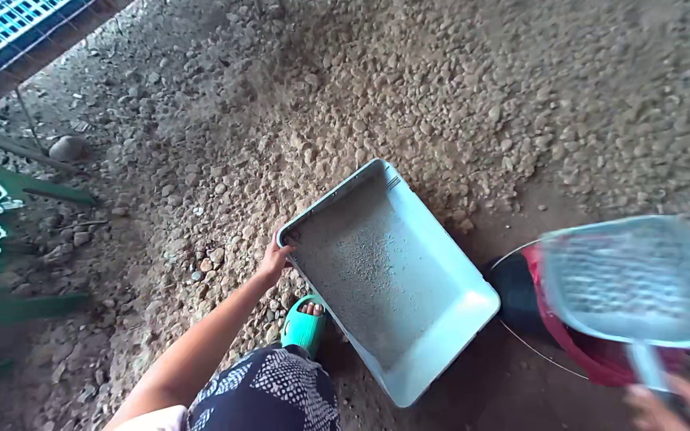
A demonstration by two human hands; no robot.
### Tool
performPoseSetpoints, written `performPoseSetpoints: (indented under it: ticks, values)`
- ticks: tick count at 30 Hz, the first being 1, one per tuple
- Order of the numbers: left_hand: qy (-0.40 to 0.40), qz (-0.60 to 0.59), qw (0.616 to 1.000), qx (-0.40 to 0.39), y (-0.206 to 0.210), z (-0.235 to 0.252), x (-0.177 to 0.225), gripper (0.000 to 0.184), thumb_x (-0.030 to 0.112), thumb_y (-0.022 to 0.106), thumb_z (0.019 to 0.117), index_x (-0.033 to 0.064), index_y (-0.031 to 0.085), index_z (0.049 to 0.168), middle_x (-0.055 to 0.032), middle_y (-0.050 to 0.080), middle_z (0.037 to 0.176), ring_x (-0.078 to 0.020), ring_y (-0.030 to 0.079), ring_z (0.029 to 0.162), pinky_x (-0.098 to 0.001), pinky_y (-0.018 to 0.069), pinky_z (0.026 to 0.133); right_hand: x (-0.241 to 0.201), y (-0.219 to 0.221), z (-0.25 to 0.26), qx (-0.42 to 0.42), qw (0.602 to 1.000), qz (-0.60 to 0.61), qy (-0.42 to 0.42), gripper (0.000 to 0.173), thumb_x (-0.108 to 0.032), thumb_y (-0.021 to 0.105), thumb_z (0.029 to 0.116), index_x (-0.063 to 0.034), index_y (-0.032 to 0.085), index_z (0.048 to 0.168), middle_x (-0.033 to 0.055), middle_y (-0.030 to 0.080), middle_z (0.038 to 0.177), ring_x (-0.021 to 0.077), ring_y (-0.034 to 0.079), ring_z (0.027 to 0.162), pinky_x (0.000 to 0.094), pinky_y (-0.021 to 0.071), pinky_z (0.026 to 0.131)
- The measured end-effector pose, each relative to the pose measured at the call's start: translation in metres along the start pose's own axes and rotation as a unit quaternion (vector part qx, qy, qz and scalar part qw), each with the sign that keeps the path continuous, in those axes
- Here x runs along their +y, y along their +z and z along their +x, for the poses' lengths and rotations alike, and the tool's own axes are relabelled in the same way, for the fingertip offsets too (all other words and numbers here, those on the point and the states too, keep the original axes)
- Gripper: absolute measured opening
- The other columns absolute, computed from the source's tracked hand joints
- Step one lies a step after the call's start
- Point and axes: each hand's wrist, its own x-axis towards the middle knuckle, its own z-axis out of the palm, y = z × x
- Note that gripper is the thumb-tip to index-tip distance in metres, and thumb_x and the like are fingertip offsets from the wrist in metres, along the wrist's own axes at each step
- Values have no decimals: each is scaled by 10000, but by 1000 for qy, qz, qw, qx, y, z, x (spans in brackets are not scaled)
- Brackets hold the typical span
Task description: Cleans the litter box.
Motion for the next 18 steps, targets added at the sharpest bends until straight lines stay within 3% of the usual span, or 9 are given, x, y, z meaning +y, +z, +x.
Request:
performPoseSetpoints:
  ticks: [2,3,6,8,10,13,15,18]
  values:
    - [18,14,1000,-6,3,-3,11,664,-30,461,986,189,271,1584,-183,556,1355,-236,664,983,-401,579,726,9,59,0,-138,982,99,-85,413,-99,607,1001,138,555,1335,214,702,959,233,694,727,427,610,688]
    - [34,16,999,-10,4,-5,16,677,-46,464,977,183,273,1585,-176,554,1363,-218,662,980,-385,576,732,6,95,-1,-192,969,132,-82,395,-99,617,994,107,579,1330,162,710,912,192,687,668,392,609,630]
    - [113,38,992,-33,11,-17,34,702,-73,482,915,122,299,1564,-157,499,1444,-144,628,1096,-322,556,854,-21,181,0,-313,938,148,2,345,-94,594,1018,72,595,1321,114,670,812,159,607,570,330,535,545]
    - [159,76,983,-44,17,-32,49,718,-47,522,875,85,321,1551,-189,449,1492,-185,576,1234,-362,529,969,-38,205,6,-360,921,145,41,341,-124,582,1045,52,584,1337,90,658,783,140,587,541,297,512,519]
    - [198,136,969,-48,22,-48,57,748,16,564,844,85,343,1555,-236,394,1535,-270,503,1338,-446,481,1040,-51,206,7,-372,915,154,40,346,-135,585,1048,33,586,1349,64,651,757,127,578,521,281,504,497]
    - [270,198,941,-59,35,-74,64,726,71,603,861,44,355,1544,-257,357,1557,-305,411,1421,-450,409,1128,-65,196,4,-341,921,184,-25,335,-106,609,1014,54,620,1308,60,657,761,115,577,527,277,504,497]
    - [308,220,924,-53,46,-92,69,712,69,616,863,6,376,1530,-311,353,1545,-365,405,1419,-477,402,1123,-77,195,0,-316,920,224,-54,315,-86,616,989,66,636,1265,43,656,752,95,584,528,259,515,500]
    - [313,251,915,-46,57,-110,82,679,37,625,856,-19,410,1498,-337,372,1509,-361,463,1373,-444,442,1092,-100,194,5,-293,916,260,-86,304,-99,619,966,53,660,1226,12,656,734,71,585,520,238,516,491]
